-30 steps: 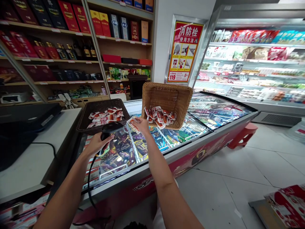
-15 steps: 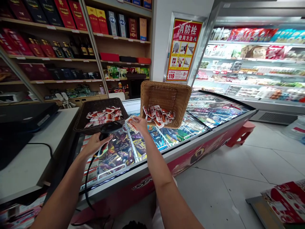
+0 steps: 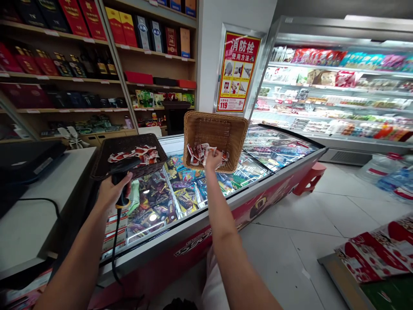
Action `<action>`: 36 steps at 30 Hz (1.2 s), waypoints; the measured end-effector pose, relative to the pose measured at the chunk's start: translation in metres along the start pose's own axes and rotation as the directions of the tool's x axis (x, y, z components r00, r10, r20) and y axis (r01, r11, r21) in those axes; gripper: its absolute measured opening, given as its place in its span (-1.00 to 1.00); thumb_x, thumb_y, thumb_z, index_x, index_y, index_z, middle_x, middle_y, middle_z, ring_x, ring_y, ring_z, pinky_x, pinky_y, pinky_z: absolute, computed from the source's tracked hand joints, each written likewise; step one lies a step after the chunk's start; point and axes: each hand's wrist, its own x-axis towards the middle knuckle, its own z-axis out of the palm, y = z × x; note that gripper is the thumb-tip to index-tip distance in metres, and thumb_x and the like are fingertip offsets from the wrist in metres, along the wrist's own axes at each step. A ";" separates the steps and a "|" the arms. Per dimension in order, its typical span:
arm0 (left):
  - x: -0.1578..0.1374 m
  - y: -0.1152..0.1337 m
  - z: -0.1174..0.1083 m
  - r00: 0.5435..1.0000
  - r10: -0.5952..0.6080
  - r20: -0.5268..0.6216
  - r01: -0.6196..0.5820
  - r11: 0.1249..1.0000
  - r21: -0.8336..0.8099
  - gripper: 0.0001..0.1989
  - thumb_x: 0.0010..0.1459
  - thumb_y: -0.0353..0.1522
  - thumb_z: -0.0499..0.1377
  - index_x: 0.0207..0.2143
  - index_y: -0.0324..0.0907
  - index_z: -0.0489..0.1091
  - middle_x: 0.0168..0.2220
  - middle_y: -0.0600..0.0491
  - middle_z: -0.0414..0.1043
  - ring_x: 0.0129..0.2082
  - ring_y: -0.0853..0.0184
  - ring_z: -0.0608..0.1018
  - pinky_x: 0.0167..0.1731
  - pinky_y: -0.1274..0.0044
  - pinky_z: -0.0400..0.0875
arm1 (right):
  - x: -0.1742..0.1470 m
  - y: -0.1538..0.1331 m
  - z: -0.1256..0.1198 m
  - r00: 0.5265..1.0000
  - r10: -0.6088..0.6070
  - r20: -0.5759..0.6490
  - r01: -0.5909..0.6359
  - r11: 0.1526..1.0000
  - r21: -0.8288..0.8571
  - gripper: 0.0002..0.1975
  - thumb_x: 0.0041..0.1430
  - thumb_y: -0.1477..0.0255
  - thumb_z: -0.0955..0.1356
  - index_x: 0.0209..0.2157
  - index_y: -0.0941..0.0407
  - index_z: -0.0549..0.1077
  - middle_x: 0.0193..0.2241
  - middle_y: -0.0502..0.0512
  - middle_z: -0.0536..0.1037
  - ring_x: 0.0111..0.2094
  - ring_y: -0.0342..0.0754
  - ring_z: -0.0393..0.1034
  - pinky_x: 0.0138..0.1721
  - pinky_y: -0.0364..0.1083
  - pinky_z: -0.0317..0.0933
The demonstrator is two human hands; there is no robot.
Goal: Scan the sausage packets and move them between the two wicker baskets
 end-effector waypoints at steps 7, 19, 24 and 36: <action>0.008 0.015 -0.021 0.889 -0.091 -0.449 -0.034 0.964 -0.263 -0.61 -0.09 -0.14 0.42 -0.44 -0.14 0.32 -0.66 0.21 0.31 -0.74 0.42 0.34 -0.78 0.58 0.22 | 0.029 -0.030 -0.013 0.982 -0.084 -0.170 0.073 0.995 -0.069 -0.57 0.25 0.45 0.34 0.15 -0.01 0.40 0.14 0.27 0.52 0.29 0.31 0.25 0.32 0.31 0.02; 0.016 0.005 -0.052 0.710 -0.195 -0.677 -0.131 0.907 -0.399 -0.67 0.04 -0.12 0.29 -0.35 -0.12 0.27 -0.63 0.27 0.26 -0.71 0.45 0.34 -0.71 0.57 0.29 | -0.185 -0.117 0.242 0.651 -0.220 0.727 0.516 0.831 -0.210 -0.70 0.03 0.14 0.58 -0.42 0.09 0.63 -0.22 0.26 0.66 0.09 0.29 0.46 0.08 0.09 0.28; 0.015 0.000 -0.047 0.722 -0.187 -0.667 -0.114 0.918 -0.381 -0.68 0.04 -0.12 0.28 -0.35 -0.13 0.29 -0.62 0.24 0.28 -0.70 0.43 0.37 -0.70 0.56 0.28 | -0.212 -0.133 0.284 0.678 -0.022 0.735 0.311 0.914 -0.260 -0.57 -0.29 0.20 0.69 -0.40 0.09 0.61 -0.22 0.29 0.66 0.18 0.37 0.40 0.20 0.21 0.20; 0.007 0.001 -0.019 0.835 -0.068 -0.546 -0.119 0.947 -0.300 -0.65 0.03 -0.09 0.31 -0.37 -0.11 0.27 -0.62 0.24 0.27 -0.72 0.42 0.35 -0.71 0.55 0.24 | -0.139 -0.080 0.146 0.610 -0.003 0.792 -0.474 0.800 0.368 -0.66 0.10 0.20 0.55 -0.32 0.06 0.38 -0.42 0.01 0.57 -0.29 0.02 0.60 -0.12 0.10 0.56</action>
